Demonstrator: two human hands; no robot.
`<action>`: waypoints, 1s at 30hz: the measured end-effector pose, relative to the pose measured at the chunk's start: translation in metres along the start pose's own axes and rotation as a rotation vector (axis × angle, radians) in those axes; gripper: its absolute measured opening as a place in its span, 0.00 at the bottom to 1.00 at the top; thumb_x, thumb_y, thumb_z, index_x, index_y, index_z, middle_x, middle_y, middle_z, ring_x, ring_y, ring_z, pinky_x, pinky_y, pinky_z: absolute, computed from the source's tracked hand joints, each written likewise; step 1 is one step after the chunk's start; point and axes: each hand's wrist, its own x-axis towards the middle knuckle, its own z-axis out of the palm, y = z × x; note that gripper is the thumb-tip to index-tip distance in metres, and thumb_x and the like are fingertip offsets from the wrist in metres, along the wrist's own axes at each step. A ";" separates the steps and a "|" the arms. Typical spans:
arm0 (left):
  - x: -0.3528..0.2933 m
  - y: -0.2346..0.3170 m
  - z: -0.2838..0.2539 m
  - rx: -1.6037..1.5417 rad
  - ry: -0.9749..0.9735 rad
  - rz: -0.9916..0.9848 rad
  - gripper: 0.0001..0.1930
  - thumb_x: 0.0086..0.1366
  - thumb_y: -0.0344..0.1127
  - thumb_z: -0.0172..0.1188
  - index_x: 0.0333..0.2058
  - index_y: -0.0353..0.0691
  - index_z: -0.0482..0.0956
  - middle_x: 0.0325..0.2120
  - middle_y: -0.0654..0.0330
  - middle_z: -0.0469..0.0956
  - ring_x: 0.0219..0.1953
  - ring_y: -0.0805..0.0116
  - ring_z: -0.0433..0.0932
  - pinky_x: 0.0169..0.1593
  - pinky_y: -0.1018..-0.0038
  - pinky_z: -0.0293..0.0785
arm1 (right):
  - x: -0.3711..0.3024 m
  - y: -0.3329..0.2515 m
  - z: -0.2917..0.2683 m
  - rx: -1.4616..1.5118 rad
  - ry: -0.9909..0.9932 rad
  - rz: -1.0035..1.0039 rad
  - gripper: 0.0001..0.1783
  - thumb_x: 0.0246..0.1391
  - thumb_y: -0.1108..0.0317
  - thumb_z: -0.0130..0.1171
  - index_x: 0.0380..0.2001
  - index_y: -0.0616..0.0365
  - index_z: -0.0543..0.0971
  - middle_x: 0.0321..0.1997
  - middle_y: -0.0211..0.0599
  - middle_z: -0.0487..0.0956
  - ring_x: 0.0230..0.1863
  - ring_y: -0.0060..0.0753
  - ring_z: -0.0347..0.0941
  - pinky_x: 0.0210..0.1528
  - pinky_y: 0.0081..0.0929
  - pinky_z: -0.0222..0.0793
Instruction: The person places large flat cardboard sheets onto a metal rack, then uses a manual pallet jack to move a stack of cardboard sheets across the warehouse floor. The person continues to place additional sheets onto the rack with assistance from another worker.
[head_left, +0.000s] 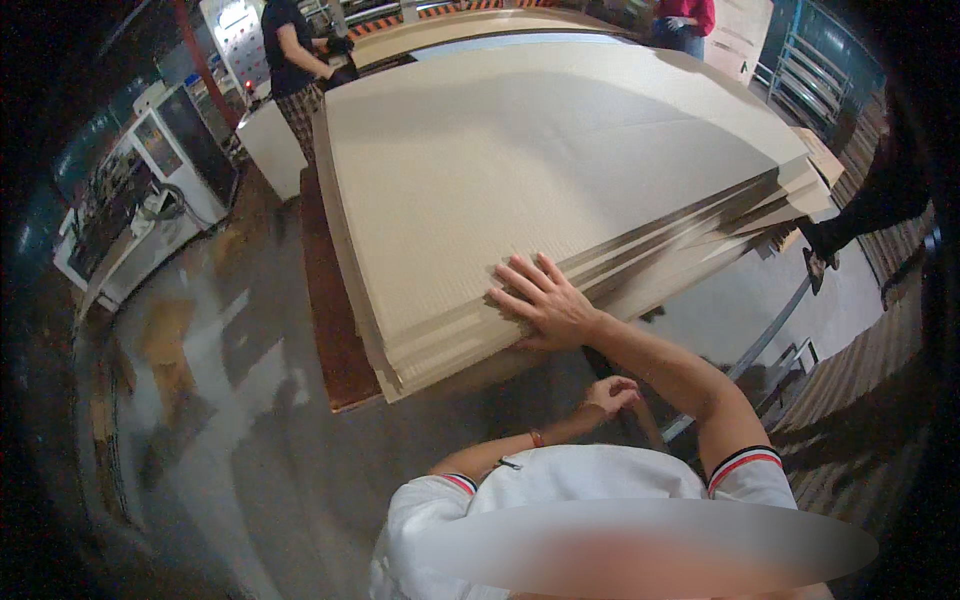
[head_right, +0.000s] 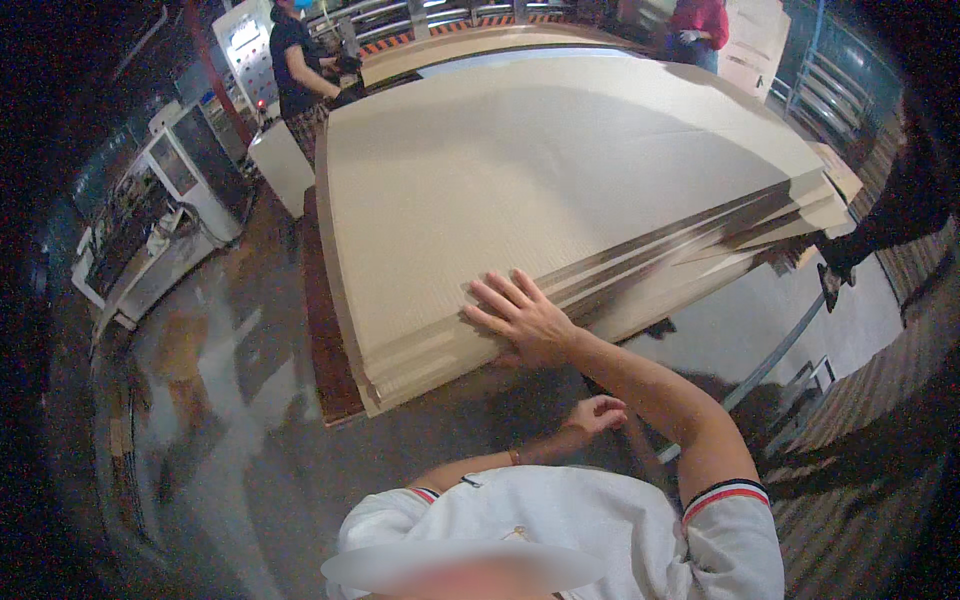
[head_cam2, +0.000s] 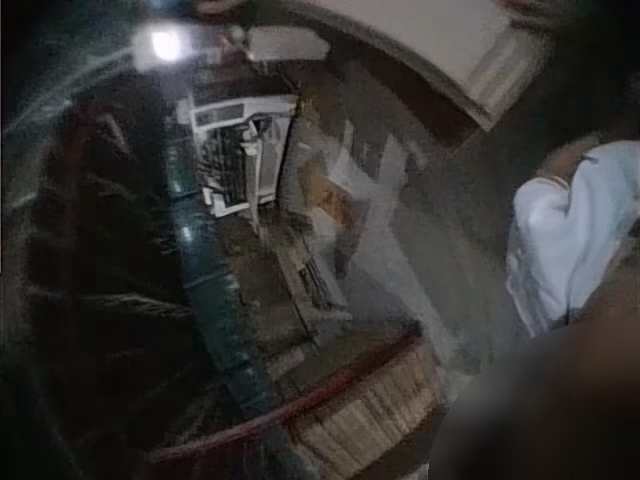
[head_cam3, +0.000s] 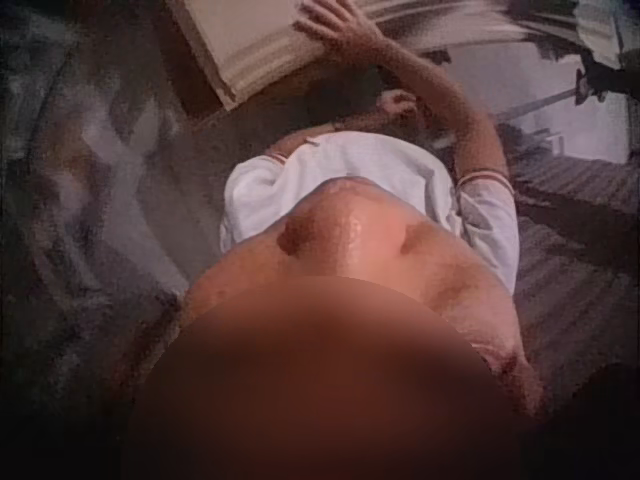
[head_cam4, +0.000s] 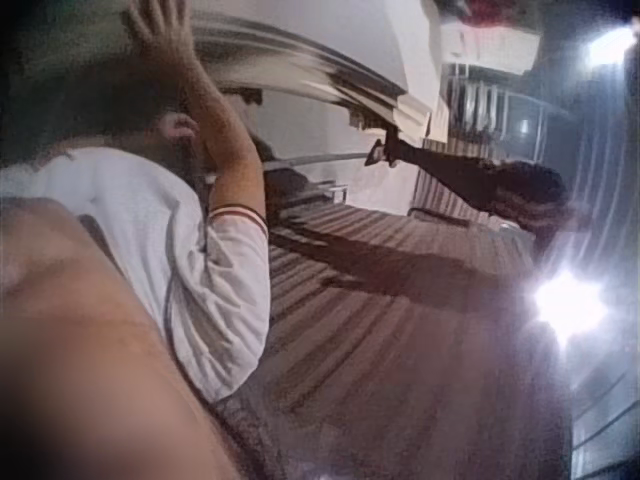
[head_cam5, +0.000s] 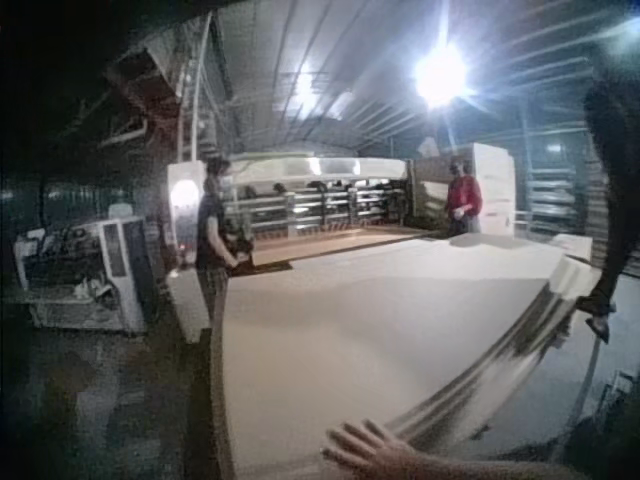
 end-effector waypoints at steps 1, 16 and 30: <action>0.000 -0.003 0.001 0.033 -0.071 -0.036 0.15 0.57 0.37 0.55 0.39 0.33 0.72 0.32 0.59 0.77 0.36 0.72 0.75 0.41 0.77 0.70 | -0.010 -0.001 -0.002 0.009 0.006 0.008 0.49 0.34 0.45 0.62 0.59 0.46 0.54 0.64 0.41 0.49 0.64 0.49 0.44 0.61 0.53 0.39; 0.025 -0.008 0.064 0.046 -0.760 -0.219 0.15 0.60 0.34 0.54 0.43 0.31 0.70 0.34 0.59 0.75 0.36 0.75 0.73 0.40 0.80 0.70 | -0.274 -0.093 -0.224 -1.008 0.344 1.056 0.31 0.50 0.52 0.51 0.56 0.49 0.61 0.65 0.44 0.49 0.65 0.54 0.42 0.62 0.48 0.40; -0.015 -0.046 0.120 0.285 -1.410 -0.198 0.14 0.60 0.34 0.53 0.41 0.30 0.71 0.32 0.59 0.77 0.34 0.75 0.75 0.38 0.81 0.71 | -0.263 -0.363 -0.463 -2.441 0.074 0.958 0.21 0.50 0.60 0.53 0.48 0.52 0.69 0.57 0.47 0.62 0.58 0.49 0.57 0.57 0.40 0.52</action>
